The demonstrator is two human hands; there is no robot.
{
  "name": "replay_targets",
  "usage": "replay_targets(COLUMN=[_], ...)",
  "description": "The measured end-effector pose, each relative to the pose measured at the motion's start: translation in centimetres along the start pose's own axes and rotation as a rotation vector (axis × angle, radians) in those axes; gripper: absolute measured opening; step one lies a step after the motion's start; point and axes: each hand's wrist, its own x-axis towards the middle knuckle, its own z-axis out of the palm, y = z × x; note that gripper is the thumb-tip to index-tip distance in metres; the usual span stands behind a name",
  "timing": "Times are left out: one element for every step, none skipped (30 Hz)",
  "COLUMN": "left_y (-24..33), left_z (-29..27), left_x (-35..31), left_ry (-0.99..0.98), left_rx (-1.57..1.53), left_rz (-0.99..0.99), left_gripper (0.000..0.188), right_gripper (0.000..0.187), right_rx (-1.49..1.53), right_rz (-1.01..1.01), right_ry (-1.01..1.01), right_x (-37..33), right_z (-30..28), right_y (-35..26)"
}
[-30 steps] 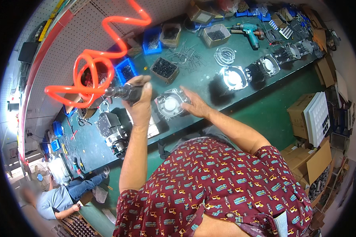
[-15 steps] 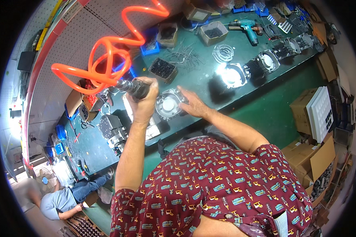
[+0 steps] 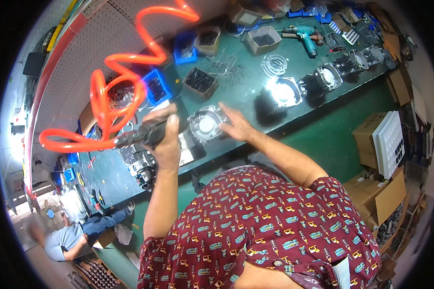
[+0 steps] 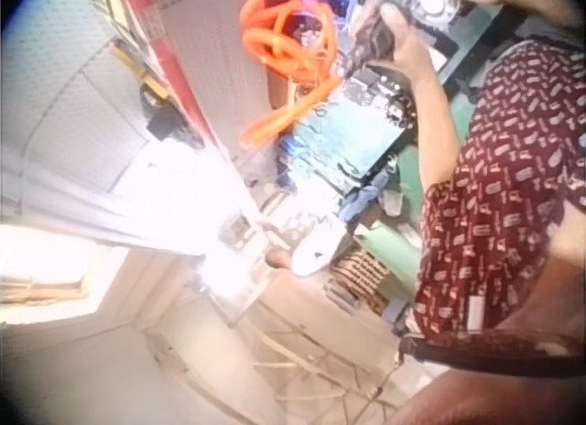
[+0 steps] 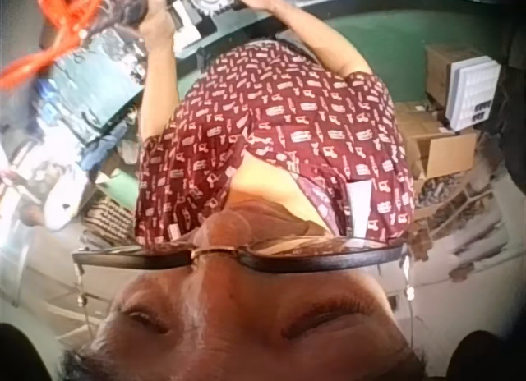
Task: The person assembles small electrical components on a workbench using a cordless drill and a pneumatic air gun. They repeatedly insert screws into metal housings, tighten them with the drill, and then use the air gun to blow debris from the assembly. The process is repeated for multiple units.
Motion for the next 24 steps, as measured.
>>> replay_targets(left_y=[0.8,1.5,1.3,1.4,1.4,1.2,0.8,0.6,0.4,0.2,0.1,0.0,-0.1,-0.3,-0.4,-0.4,-0.4,-0.3,0.1,0.4,0.7,0.9,1.1,1.1], left_z=[-0.4,-0.8,-1.2,-1.6,-1.6,-1.5,-1.4,-1.4,-1.4,-1.3,-1.1,-1.2,-1.2,-1.2,-1.3,-1.3,-1.1,-1.0,-0.9,-0.6,-0.2,0.1,0.3,0.5], left_x=[-0.9,-1.7,-2.6,-3.4,-4.0,-4.5,-4.9,-5.3,-5.4,-5.6,-5.7,-5.8,-5.9,-6.1,-6.2,-6.2,-6.2,-6.3,-6.4,-6.5,-6.7,-6.8,-6.7,-6.7], left_ry=[0.017,0.034,0.041,0.06,0.069,0.075,0.091,0.109,0.126,0.143,0.167,0.171,0.174,0.177,0.173,0.17,0.167,0.162,0.125,0.061,-0.003,-0.067,-0.129,-0.161], left_rx=[-0.009,-0.019,-0.031,-0.036,-0.022,-0.013,-0.037,-0.041,-0.046,-0.051,-0.07,-0.044,-0.017,0.009,0.005,0.006,0.008,0.01,0.039,0.039,0.039,0.038,0.101,0.118], left_rz=[-0.056,-0.113,-0.096,-0.111,-0.097,-0.084,-0.087,-0.084,-0.08,-0.075,-0.068,-0.069,-0.071,-0.072,-0.068,-0.065,-0.061,-0.058,-0.093,-0.092,-0.09,-0.089,-0.075,-0.08], left_gripper=[0.023,0.024,0.025,0.024,0.023,0.022,0.023,0.023,0.022,0.022,0.022,0.022,0.022,0.022,0.023,0.023,0.024,0.024,0.027,0.028,0.03,0.031,0.035,0.034], right_gripper=[0.081,0.081,0.081,0.08,0.08,0.08,0.079,0.079,0.079,0.079,0.079,0.079,0.079,0.078,0.078,0.078,0.078,0.078,0.078,0.078,0.078,0.078,0.078,0.077], right_rx=[0.005,0.01,-0.008,-0.006,-0.005,-0.006,0.032,0.024,0.015,0.006,0.001,-0.003,-0.007,-0.004,-0.002,0.001,0.0,0.002,0.003,0.003,0.003,0.002,-0.01,-0.018], right_rz=[-0.012,-0.023,-0.027,-0.024,-0.021,-0.016,-0.019,-0.02,-0.022,-0.024,-0.02,-0.017,-0.014,-0.006,0.004,0.013,0.006,-0.001,-0.008,-0.012,-0.016,-0.021,-0.013,-0.003], right_ry=[0.005,0.01,0.007,0.003,-0.001,-0.001,-0.008,-0.008,-0.007,-0.006,-0.004,-0.005,-0.004,-0.012,-0.016,-0.021,-0.014,-0.006,0.002,0.001,-0.001,-0.003,-0.006,-0.006], right_x=[0.1,0.1,0.1,0.0,0.0,-0.1,-0.1,0.0,0.1,0.2,0.1,0.1,0.1,0.1,0.1,0.1,0.1,0.1,0.1,0.1,0.2,0.2,0.2,0.2], right_z=[0.0,0.1,0.1,0.0,-0.1,-0.3,-0.1,0.0,0.0,0.0,0.0,-0.1,-0.2,-0.3,-0.3,-0.4,-0.3,-0.3,-0.2,-0.2,-0.2,-0.2,-0.2,-0.1], right_y=[0.1,0.2,-0.1,-0.3,-0.5,-0.8,-0.4,-0.2,-0.2,-0.1,-0.1,-0.3,-0.6,-0.7,-0.9,-0.9,-0.8,-0.7,-0.6,-0.4,-0.4,-0.3,-0.3,-0.3])
